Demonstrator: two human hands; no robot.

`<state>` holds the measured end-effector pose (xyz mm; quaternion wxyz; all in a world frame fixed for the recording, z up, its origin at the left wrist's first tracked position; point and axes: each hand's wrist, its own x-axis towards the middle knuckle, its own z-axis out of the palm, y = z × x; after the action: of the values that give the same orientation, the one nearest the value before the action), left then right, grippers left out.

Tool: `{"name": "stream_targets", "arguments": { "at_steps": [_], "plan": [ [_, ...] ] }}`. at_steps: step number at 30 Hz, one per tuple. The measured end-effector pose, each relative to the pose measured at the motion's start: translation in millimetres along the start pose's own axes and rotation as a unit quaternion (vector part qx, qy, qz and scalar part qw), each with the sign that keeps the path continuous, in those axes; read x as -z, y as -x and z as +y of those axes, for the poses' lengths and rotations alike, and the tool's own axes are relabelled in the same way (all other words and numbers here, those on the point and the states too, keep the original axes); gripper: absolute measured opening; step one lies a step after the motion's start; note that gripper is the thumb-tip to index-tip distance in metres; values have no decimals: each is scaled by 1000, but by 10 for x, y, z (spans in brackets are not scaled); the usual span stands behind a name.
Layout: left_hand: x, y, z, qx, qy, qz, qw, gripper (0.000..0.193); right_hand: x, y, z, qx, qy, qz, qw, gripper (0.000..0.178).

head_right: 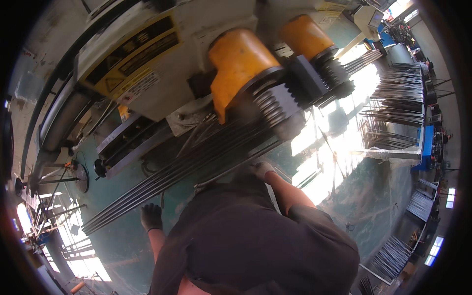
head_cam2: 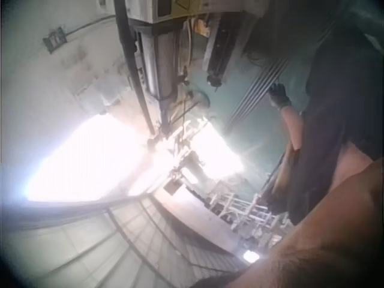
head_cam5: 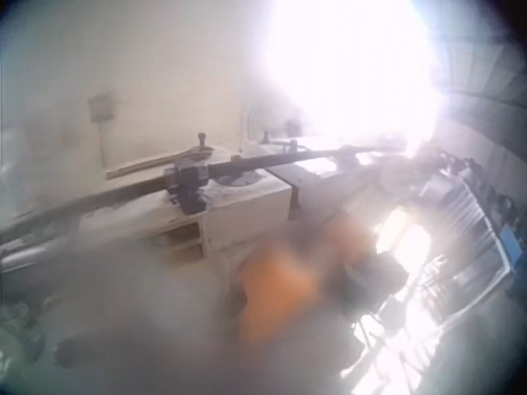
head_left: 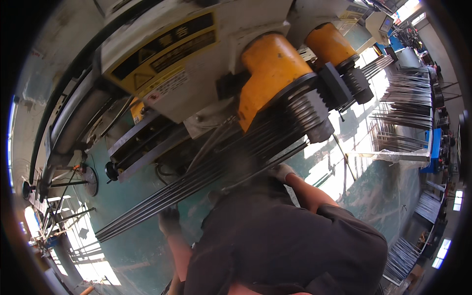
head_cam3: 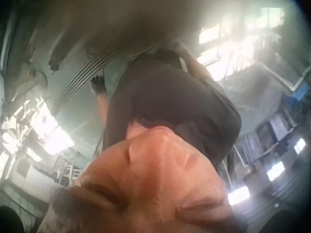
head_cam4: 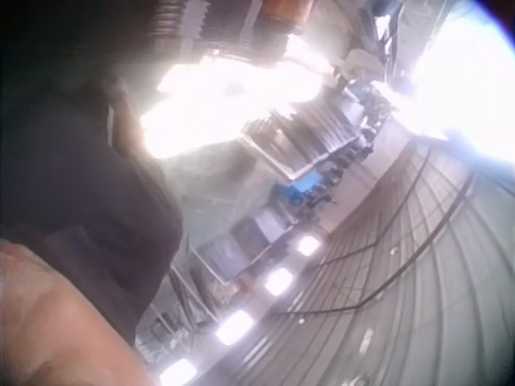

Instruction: The person operates a manual bending machine to bend long metal rods into curved shapes. They repeatedly load rods into the machine, activate the bending mechanism, remove the bent rods, and measure one with a tape measure.

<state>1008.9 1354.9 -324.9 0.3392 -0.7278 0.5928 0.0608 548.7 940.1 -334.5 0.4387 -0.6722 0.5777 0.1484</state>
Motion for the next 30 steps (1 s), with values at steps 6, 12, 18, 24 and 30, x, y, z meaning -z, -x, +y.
{"name": "stream_targets", "arguments": {
  "at_steps": [6, 12, 18, 24, 30],
  "plan": [
    [403, -804, 1452, 77, 722, 87, 682, 38, 841, -733, 299, 122, 17, 34, 992, 56],
    [1251, -1231, 1436, 63, 738, 166, 651, 31, 1232, -799, 447, 98, -37, 35, 994, 49],
    [1023, -1429, 1301, 98, 780, 80, 613, 31, 1146, -264, 458, -54, -92, 93, 990, 45],
    [1281, -1060, 1375, 214, 821, -57, 526, 30, 355, 546, 1194, -153, -60, 76, 983, 50],
    [425, -596, 1667, 244, 761, -125, 587, 40, -207, 1243, 1671, -211, 18, -2, 977, 54]
  ]
}}
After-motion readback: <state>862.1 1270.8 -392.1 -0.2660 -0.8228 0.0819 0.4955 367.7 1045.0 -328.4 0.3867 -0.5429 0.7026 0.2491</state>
